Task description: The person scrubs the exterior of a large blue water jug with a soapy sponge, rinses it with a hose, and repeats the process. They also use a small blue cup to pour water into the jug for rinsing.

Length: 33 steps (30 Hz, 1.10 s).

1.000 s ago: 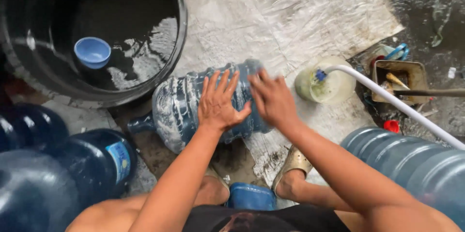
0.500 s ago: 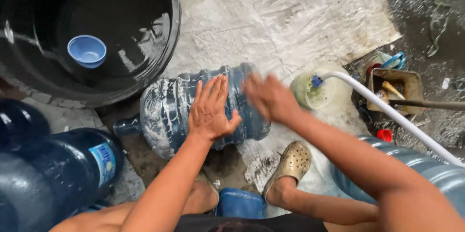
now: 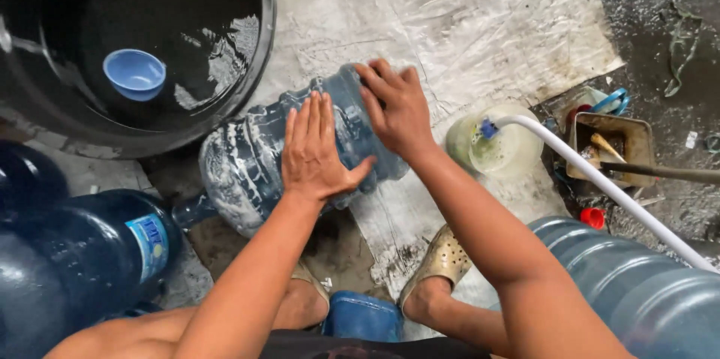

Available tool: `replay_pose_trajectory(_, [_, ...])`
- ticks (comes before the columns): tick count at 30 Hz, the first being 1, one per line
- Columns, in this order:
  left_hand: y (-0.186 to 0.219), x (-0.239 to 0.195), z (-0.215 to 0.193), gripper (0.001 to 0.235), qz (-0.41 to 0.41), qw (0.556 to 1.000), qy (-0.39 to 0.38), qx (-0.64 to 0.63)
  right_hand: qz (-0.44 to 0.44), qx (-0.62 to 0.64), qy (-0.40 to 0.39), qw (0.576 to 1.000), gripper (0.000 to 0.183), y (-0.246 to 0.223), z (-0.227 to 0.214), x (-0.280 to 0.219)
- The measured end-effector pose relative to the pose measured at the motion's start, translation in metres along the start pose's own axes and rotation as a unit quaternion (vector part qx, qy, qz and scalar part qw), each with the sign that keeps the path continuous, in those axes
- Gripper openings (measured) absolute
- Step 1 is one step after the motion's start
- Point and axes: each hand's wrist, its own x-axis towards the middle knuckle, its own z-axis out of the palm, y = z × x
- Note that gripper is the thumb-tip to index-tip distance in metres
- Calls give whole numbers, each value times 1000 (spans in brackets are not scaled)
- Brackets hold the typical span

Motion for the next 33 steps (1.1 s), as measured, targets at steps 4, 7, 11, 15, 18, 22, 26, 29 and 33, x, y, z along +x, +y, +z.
replay_pose_trajectory(4, [5, 0, -5, 116, -1, 1000, -17, -8, -1, -27, 26, 999, 30, -16, -22, -40])
replay_pose_trajectory(7, [3, -1, -6, 120, -13, 999, -49, -18, 44, -40, -5, 998, 28, -14, -9, -23])
replay_pose_trajectory(11, [3, 4, -3, 121, -25, 997, -69, -16, 72, -19, -44, 996, 24, 11, 29, 18])
replay_pose_trajectory(15, [-1, 6, -6, 121, -29, 995, -98, -6, 77, -72, 27, 994, 28, -37, -5, -10])
replay_pose_trajectory(18, [2, 0, 1, 107, -31, 996, -87, 17, 88, -155, 99, 979, 32, -55, -3, -54])
replay_pose_trajectory(22, [7, 1, -9, 118, -37, 992, -116, -10, 81, -157, 94, 980, 21, -12, 34, 2])
replay_pose_trajectory(26, [1, 4, -10, 122, -31, 992, -116, -26, 182, -142, 45, 972, 22, -23, 28, 8])
replay_pose_trajectory(29, [-1, 3, -2, 123, -21, 994, -107, -3, 159, -179, 123, 963, 25, -59, -5, -34])
replay_pose_trajectory(33, [-1, -2, 1, 123, -14, 995, -98, 24, 132, -176, 151, 964, 28, -47, 6, -28])
